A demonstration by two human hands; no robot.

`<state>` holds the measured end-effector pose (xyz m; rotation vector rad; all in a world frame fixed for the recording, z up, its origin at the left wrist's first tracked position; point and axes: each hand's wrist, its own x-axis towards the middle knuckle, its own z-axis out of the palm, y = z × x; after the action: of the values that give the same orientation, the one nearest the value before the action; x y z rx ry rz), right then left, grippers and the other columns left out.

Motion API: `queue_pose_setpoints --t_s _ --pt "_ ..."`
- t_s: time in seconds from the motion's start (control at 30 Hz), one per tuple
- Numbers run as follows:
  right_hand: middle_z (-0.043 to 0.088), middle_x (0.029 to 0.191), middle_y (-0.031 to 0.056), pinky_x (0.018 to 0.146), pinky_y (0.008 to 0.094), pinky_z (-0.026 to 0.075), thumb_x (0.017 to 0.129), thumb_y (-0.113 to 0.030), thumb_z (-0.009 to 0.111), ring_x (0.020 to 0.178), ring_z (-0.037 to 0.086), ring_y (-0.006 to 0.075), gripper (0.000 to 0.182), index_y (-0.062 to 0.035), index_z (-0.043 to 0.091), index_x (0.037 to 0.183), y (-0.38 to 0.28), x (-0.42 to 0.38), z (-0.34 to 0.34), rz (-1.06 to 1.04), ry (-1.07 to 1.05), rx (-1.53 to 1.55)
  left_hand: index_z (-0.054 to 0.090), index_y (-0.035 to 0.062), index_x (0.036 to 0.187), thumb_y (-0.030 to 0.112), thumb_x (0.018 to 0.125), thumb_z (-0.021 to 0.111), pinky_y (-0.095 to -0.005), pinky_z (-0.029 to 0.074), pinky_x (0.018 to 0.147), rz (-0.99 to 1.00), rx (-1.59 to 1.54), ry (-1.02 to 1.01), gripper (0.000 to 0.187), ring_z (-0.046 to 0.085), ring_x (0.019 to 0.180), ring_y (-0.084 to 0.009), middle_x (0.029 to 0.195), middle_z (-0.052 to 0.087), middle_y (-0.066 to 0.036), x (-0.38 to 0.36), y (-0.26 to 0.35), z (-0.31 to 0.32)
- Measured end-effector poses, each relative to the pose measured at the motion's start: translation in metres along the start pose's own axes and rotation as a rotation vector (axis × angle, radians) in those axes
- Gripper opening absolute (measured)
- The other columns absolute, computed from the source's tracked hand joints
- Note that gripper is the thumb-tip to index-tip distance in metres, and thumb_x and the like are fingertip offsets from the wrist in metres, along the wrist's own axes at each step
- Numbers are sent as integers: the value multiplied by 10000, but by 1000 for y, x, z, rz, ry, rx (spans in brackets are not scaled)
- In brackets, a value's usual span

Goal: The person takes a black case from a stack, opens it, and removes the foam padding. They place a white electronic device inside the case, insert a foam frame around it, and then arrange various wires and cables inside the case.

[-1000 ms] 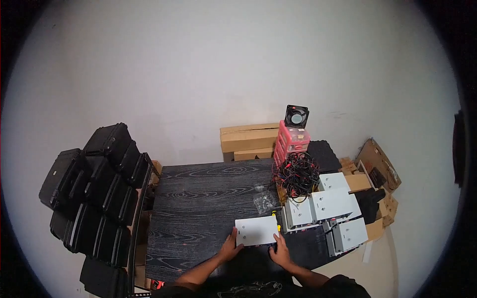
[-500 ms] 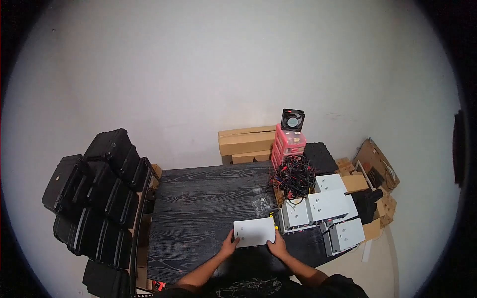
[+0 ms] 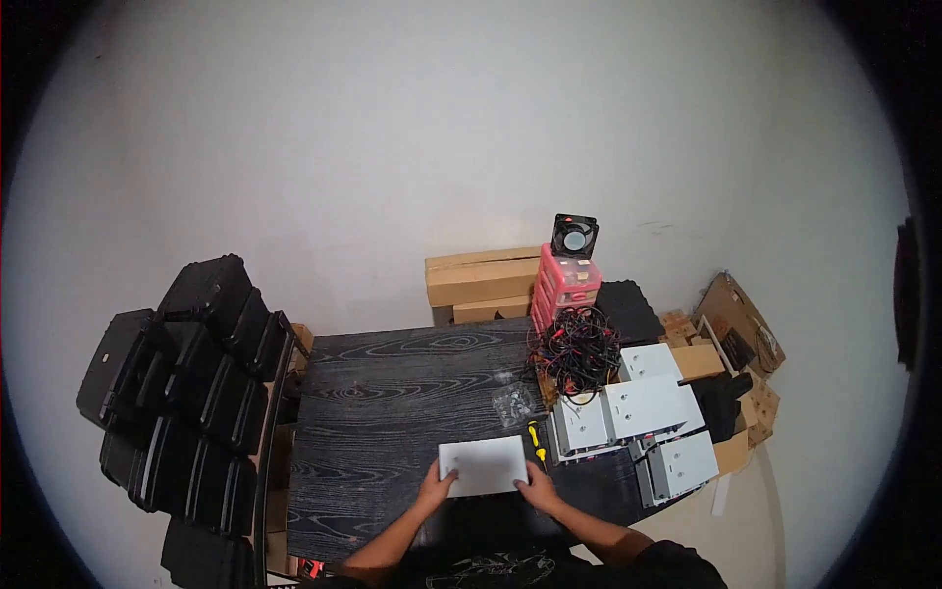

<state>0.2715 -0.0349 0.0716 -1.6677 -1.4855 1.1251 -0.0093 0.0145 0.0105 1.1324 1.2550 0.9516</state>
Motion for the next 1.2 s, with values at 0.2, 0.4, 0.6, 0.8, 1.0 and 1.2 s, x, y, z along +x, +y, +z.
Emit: queue_pose_setpoints --t_s 0.2,0.4,0.6,0.8,1.0,1.2 --pt "630 1390 197 1071 419 485 952 -256 675 1277 620 311 673 -70 420 1547 11 38 93 -224 -400 72 578 -17 1340 379 833 870 -396 537 969 -87 202 247 707 695 1097 -275 1202 722 -169 -49 49 -100" --pt "452 1568 242 1176 443 374 1009 -217 607 1463 442 318 753 -52 223 1635 -65 28 182 -203 -853 356 606 -47 1288 256 783 897 -409 548 963 -103 451 440 657 704 1090 -294 1181 727 -190 -94 67 -208" --pt "448 1567 260 1188 435 354 1002 -202 606 1464 439 337 806 -33 155 1649 -90 15 225 -196 -999 349 596 -44 1320 167 826 838 -407 521 1019 -124 434 370 589 687 1152 -294 1226 717 -197 -119 52 -267" --pt "442 1566 274 1200 434 338 982 -280 641 1450 450 355 885 -40 117 1653 -79 6 233 -140 -1110 313 594 -48 1333 184 820 823 -403 502 1049 -202 548 349 608 678 1181 -309 1237 717 -206 -135 28 -280" --pt "386 1618 220 1171 424 387 1003 -261 636 1474 420 333 904 -83 53 1670 -75 4 241 -206 -1105 122 575 -41 1354 162 821 797 -406 501 1046 -142 471 353 612 683 1165 -306 1227 717 -210 -148 9 -283" --pt "558 1431 319 1110 463 447 982 -326 654 1329 568 407 877 -19 158 1637 -112 -9 210 -132 -1063 50 568 -44 1340 168 840 781 -415 501 1040 -147 367 368 583 672 1177 -321 1241 704 -215 -153 8 -276"
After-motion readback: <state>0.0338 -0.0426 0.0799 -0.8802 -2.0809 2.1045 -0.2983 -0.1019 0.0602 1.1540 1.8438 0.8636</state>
